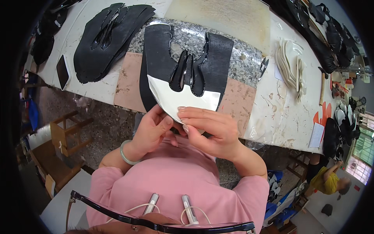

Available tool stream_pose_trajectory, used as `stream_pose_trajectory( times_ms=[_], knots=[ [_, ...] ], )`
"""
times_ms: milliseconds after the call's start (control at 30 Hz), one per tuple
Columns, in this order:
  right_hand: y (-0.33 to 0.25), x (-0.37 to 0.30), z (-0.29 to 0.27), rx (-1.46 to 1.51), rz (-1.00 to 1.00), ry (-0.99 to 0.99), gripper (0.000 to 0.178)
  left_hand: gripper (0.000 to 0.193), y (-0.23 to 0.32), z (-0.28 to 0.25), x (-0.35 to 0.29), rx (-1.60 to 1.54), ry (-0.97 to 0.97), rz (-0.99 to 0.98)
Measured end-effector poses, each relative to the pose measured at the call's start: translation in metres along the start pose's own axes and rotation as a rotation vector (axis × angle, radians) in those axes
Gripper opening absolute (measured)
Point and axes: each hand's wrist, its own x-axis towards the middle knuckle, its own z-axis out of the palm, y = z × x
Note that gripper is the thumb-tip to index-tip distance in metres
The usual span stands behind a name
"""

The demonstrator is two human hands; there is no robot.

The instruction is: The person applies adhesive lining sheets onto shoe upper pieces by hand, presses and smooths them down, and places the finished pieces onto a stack.

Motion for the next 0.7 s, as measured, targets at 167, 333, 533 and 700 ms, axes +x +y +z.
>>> stream_pose_trajectory(
  times_ms=[167, 333, 533, 700],
  knots=[
    [0.000, 0.001, -0.008, 0.223, 0.204, -0.023, 0.013, 0.039, -0.006, 0.005, 0.006, 0.048, -0.030, 0.090],
    [0.007, -0.004, -0.008, 0.389, 0.337, -0.020, 0.012, 0.039, -0.006, 0.005, 0.007, 0.069, -0.063, 0.046],
    [0.011, -0.005, -0.010, 0.453, 0.340, -0.001, 0.008, 0.046, -0.007, 0.005, 0.005, 0.056, -0.094, 0.055],
    [0.006, -0.014, -0.009, 0.603, 0.476, 0.139, 0.011, 0.032, -0.009, 0.002, -0.004, 0.289, -0.048, 0.237]
  ],
)
